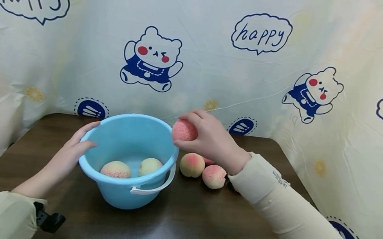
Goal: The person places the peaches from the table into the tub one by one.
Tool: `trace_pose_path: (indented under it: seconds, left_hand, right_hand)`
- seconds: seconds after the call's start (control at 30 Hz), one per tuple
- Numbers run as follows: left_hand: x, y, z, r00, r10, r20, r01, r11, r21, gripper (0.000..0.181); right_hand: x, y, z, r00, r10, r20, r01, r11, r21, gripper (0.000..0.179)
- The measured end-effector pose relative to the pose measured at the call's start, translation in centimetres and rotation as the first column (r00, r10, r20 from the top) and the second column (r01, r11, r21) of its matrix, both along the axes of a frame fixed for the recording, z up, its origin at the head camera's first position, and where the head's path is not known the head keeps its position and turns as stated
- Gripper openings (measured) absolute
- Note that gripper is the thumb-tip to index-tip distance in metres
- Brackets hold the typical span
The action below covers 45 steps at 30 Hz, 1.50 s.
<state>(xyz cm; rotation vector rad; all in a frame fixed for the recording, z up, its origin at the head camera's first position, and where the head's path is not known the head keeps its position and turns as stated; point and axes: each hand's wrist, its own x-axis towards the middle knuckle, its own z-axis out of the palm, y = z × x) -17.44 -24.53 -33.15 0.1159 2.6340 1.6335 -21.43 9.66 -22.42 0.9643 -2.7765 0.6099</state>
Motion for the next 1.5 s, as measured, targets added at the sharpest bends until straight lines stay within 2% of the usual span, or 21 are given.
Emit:
trace_pose_path:
  seconds: [0.47, 0.77, 1.13, 1.5]
  left_hand:
    - [0.2, -0.1, 0.0, 1.0, 0.011, 0.006, -0.011, 1.0, 0.002, 0.062]
    - [0.1, -0.3, -0.2, 1.0, 0.005, -0.01, -0.005, 1.0, -0.001, 0.062]
    - [0.3, -0.3, -0.4, 1.0, -0.001, -0.017, 0.001, 1.0, 0.004, 0.061]
    - [0.3, -0.3, -0.3, 1.0, -0.002, -0.031, 0.003, 1.0, 0.007, 0.061]
  right_hand:
    - [0.1, -2.4, -0.9, 0.996, 0.084, -0.017, -0.085, 0.992, -0.094, 0.053]
    - [-0.2, -4.0, -1.8, 0.995, 0.103, -0.007, -0.103, 0.986, -0.128, 0.054]
    - [-0.5, -6.2, -2.7, 0.992, 0.127, -0.025, -0.129, 0.983, -0.127, 0.057]
    - [-0.7, -7.9, -3.1, 0.992, 0.126, 0.022, -0.123, 0.987, -0.104, 0.06]
